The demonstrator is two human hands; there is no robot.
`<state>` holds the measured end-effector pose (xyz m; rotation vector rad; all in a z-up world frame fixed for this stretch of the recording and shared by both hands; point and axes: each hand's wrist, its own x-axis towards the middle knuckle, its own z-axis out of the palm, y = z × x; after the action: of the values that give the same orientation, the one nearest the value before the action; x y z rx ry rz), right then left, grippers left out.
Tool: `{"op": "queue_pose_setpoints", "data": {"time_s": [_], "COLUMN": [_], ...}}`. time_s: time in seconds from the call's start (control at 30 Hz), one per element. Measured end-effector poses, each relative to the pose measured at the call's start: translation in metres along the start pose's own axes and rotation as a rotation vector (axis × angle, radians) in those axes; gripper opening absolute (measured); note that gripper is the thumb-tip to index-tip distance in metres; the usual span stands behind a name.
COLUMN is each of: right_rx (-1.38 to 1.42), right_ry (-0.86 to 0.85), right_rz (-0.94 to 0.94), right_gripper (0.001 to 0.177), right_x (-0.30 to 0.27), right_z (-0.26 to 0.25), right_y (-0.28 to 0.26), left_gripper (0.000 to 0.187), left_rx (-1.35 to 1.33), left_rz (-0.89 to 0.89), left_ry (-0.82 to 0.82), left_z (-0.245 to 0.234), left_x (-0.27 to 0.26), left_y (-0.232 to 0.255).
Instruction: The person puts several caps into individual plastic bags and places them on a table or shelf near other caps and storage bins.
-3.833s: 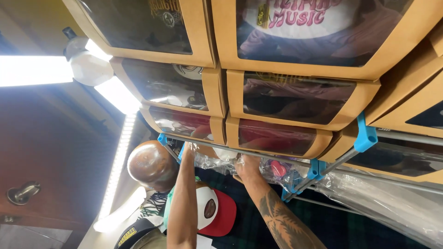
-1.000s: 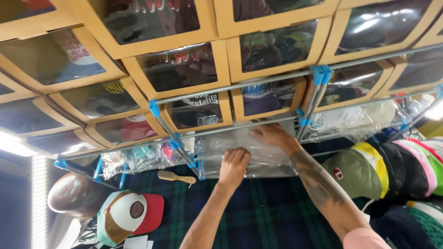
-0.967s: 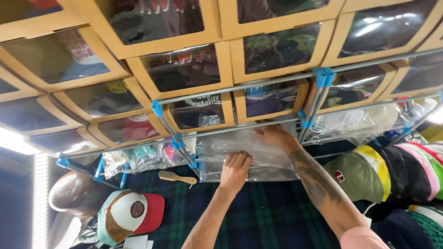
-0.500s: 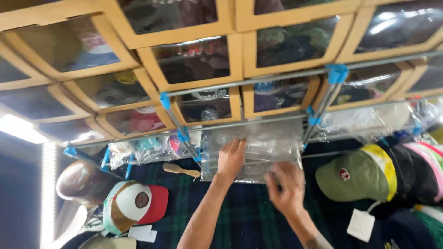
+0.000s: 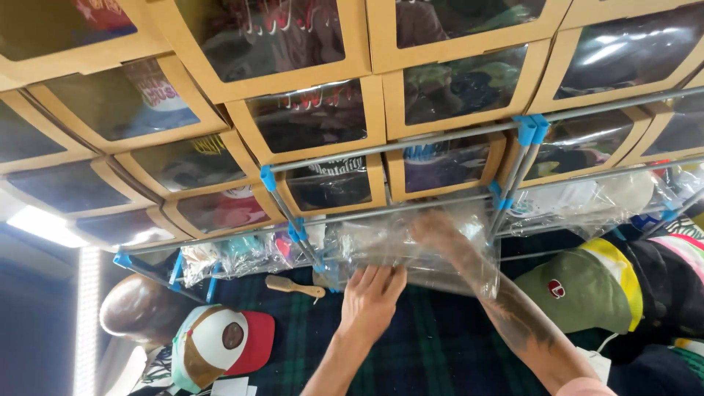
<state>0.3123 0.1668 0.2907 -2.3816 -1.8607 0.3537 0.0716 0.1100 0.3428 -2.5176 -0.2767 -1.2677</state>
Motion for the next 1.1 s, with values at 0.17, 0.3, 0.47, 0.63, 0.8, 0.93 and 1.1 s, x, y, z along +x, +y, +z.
{"op": "queue_pose_setpoints", "data": {"time_s": [0.17,0.3,0.47,0.63,0.8,0.93,1.1], "right_rx": [0.405,0.301,0.122,0.318,0.921,0.977,0.905], "right_ry": [-0.074,0.205,0.251,0.781,0.366,-0.108,0.092], "right_rz": [0.153,0.182,-0.056,-0.343,0.267,0.483,0.666], "right_gripper": [0.048,0.018,0.061,0.042,0.049,0.049,0.054], "right_x": [-0.027,0.011,0.031,-0.087,-0.179,-0.211,-0.216], "right_z": [-0.043,-0.012,0.019,0.083,0.181,0.215,0.218], "right_y": [-0.032,-0.001,0.035,0.023,0.012,-0.001,0.003], "left_gripper": [0.017,0.034,0.021,0.025,0.024,0.024,0.057], "left_rx": [-0.070,0.063,-0.036,-0.696,-0.697,-0.739,-0.554], "left_rz": [-0.123,-0.283,-1.077,-1.598,-1.886,-2.043,-2.097], "left_ry": [0.021,0.286,0.369,0.181,0.009,-0.208,-0.435], "left_z": [-0.051,-0.084,-0.073,-0.023,0.022,0.044,0.058], "left_x": [-0.035,-0.071,-0.116,-0.247,-0.286,-0.299,-0.314], "left_y": [0.027,0.060,0.082,0.065,0.079,0.108,0.129]}}
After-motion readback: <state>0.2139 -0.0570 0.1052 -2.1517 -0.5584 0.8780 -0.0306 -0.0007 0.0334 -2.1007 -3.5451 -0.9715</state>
